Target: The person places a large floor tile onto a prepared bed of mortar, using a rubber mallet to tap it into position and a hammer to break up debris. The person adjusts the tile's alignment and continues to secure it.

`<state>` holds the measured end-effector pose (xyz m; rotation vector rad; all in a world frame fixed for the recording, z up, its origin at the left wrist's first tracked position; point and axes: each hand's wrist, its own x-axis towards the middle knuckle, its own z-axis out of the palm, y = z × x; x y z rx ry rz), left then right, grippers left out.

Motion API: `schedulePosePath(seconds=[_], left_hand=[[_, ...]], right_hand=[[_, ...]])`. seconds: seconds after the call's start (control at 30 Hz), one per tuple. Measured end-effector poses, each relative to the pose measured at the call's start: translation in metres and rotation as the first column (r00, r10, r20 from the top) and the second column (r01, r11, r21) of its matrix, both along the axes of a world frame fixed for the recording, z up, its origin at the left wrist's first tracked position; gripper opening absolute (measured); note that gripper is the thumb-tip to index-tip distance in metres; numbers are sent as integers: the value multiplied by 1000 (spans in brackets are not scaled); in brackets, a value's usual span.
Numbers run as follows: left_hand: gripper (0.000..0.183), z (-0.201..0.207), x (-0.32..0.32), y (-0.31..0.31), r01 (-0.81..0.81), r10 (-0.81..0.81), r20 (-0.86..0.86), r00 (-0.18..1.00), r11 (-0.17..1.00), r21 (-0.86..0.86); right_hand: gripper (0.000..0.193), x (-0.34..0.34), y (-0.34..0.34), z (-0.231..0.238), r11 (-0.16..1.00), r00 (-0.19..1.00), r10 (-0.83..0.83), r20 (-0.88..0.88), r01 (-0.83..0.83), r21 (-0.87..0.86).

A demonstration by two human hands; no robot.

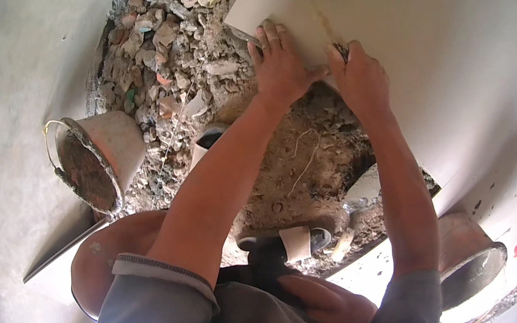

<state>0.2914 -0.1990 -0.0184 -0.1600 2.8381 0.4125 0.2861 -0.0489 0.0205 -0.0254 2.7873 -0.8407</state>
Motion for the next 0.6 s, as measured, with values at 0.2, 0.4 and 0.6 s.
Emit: schedulePosePath(seconds=[0.2,0.4,0.6], left_hand=[[120,-1,-5,0,7,-7,-25,1000,999,-39],[122,2,-11,2,22,-17,68,998,997,-77],[121,4,-14,5,26,-12,146,989,996,-91]], right_hand=[[42,-1,1,11,998,998,-34,-52,31,-61],[41,29,34,31,956,985,-173,-14,164,-244],[32,100,91,19,933,956,-293,-23,281,-227]])
